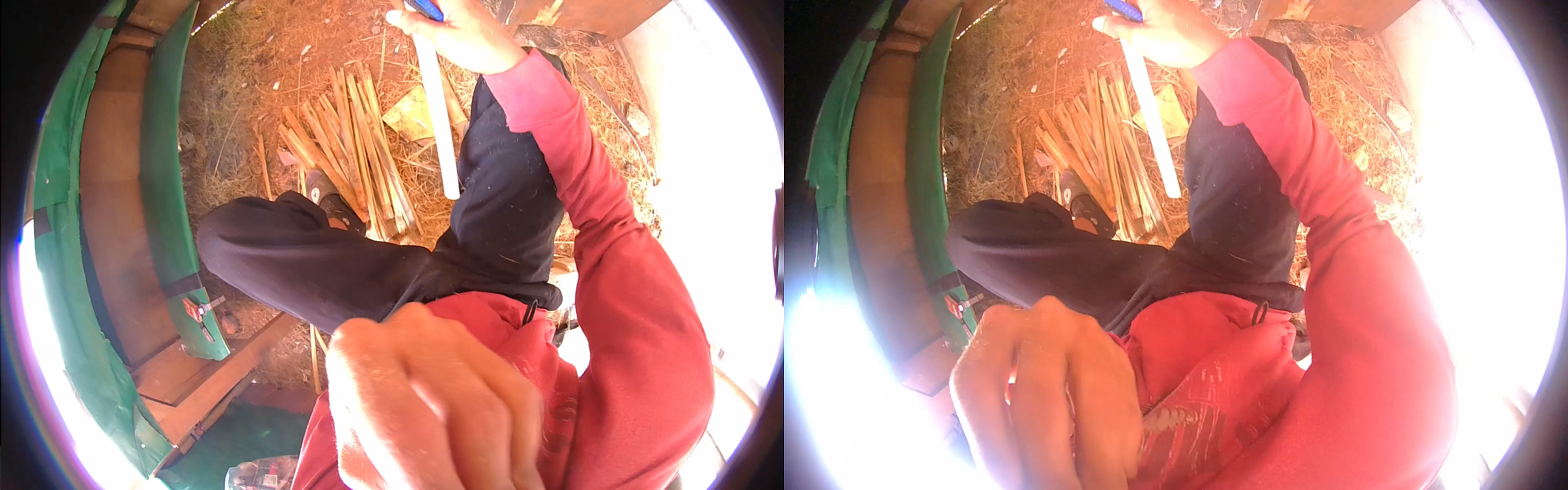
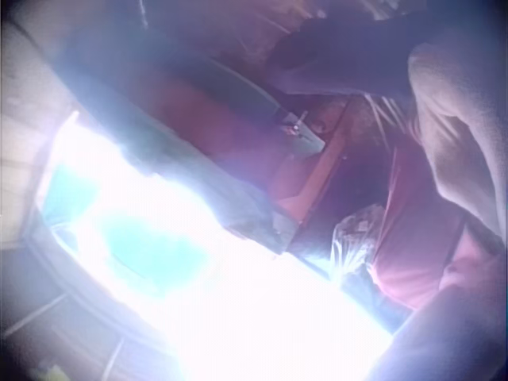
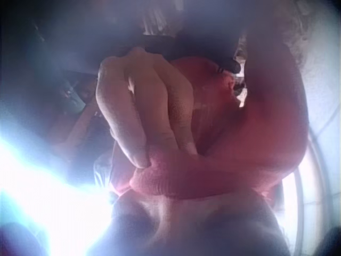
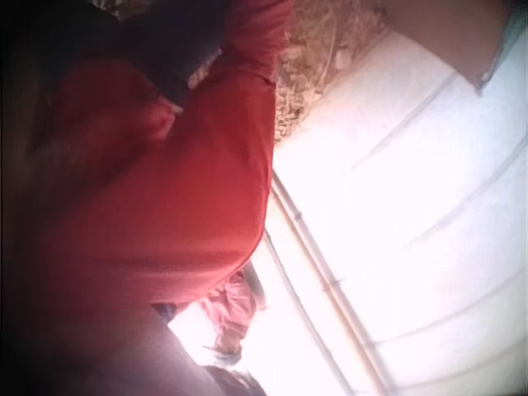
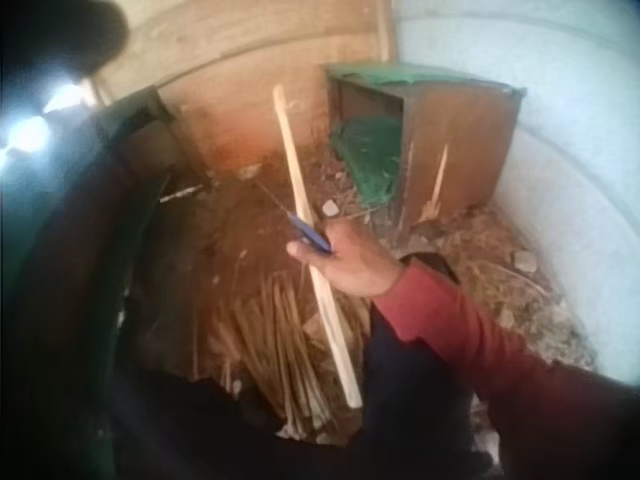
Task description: The person sits on the ground and uses a knife to shave the bark off a long wooden stick. They rotate the stick and pull the knife along its length to remove thin strips of bark, then place the finished stick on a pile of similar sticks.
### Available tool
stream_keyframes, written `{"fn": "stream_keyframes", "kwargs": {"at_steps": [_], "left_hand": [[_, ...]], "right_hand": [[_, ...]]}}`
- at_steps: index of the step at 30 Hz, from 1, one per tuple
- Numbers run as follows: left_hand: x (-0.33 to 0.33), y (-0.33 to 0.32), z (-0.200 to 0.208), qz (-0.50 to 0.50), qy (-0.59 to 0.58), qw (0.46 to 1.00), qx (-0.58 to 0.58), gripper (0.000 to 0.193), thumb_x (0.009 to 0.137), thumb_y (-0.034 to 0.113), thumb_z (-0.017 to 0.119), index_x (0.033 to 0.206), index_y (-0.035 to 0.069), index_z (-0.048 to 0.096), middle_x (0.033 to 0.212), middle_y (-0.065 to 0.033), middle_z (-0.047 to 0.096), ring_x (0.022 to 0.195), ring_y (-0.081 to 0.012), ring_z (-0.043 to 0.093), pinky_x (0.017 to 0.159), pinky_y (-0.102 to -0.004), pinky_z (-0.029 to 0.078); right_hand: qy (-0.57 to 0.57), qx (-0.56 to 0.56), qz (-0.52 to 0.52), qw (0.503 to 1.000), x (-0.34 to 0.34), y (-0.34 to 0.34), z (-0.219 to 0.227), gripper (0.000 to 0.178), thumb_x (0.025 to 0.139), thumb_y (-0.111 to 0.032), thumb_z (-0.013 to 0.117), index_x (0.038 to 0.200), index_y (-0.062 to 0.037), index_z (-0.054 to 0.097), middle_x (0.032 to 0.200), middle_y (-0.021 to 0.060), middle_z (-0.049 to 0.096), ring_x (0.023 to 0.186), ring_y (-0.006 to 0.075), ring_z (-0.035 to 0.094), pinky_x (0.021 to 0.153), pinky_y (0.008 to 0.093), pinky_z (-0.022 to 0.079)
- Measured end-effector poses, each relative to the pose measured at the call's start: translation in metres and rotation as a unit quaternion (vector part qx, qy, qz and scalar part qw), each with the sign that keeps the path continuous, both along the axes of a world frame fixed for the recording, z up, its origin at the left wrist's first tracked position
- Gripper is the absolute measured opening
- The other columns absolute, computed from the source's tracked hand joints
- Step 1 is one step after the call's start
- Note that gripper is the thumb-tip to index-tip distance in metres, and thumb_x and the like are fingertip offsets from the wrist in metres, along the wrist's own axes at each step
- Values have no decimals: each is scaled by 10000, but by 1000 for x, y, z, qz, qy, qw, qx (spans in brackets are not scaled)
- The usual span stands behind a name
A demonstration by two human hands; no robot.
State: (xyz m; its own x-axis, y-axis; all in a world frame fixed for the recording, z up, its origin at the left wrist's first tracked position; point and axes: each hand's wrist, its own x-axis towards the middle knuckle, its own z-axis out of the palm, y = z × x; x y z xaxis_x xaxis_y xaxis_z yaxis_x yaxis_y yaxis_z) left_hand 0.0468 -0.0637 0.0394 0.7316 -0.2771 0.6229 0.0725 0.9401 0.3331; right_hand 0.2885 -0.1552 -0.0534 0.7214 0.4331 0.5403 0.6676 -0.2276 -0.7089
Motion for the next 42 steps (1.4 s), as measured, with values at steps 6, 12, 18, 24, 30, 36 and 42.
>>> {"fn": "stream_keyframes", "kwargs": {"at_steps": [6,12,18,24,30,36,42], "left_hand": [[6,41,-58,479,86,750,448,581,875,416,594,1248,-19,497,1097,-169,632,1006,-265,619,876,-404,461],[-12,23,-93,183,240,795,526,448,1000,356,473,1283,8,453,694,-7,561,561,-49,473,536,-198,391],[-14,11,-89,147,380,856,318,360,1043,366,323,833,90,419,472,35,311,326,-55,231,337,-213,211],[-21,19,-71,83,428,853,287,448,1023,468,306,753,116,369,435,25,264,287,-72,191,318,-221,182],[-25,30,-67,47,478,852,207,438,1020,451,345,727,128,386,430,19,284,279,-69,188,315,-223,155],[-67,51,-70,73,487,845,211,451,1014,460,352,714,125,386,428,2,310,271,-77,218,299,-233,163],[-46,30,-69,135,428,831,328,450,1027,420,335,731,86,387,450,-29,344,292,-94,274,299,-215,217]], "right_hand": [[177,-10,53,983,-51,-31,23,460,931,-400,580,679,-15,572,498,71,469,486,175,507,676,354,464],[187,50,-17,981,-98,-27,18,353,926,-357,608,869,-10,585,554,100,499,496,202,494,499,359,382],[86,-74,-7,993,-119,-58,27,362,946,-394,531,917,-34,551,606,126,525,557,327,560,525,408,402],[-134,-143,3,981,-126,-55,18,320,859,-380,651,870,-65,595,629,95,570,544,307,584,485,398,443],[-243,-244,-145,927,-96,-50,8,314,876,-425,609,860,-112,607,558,66,516,492,266,579,427,398,442],[-115,-81,-373,917,-31,-105,50,359,944,-442,514,857,-104,599,500,101,529,445,288,568,418,408,429],[-104,-182,38,977,-115,-55,36,328,858,-377,672,772,-78,571,569,103,523,490,313,557,456,396,417]]}}
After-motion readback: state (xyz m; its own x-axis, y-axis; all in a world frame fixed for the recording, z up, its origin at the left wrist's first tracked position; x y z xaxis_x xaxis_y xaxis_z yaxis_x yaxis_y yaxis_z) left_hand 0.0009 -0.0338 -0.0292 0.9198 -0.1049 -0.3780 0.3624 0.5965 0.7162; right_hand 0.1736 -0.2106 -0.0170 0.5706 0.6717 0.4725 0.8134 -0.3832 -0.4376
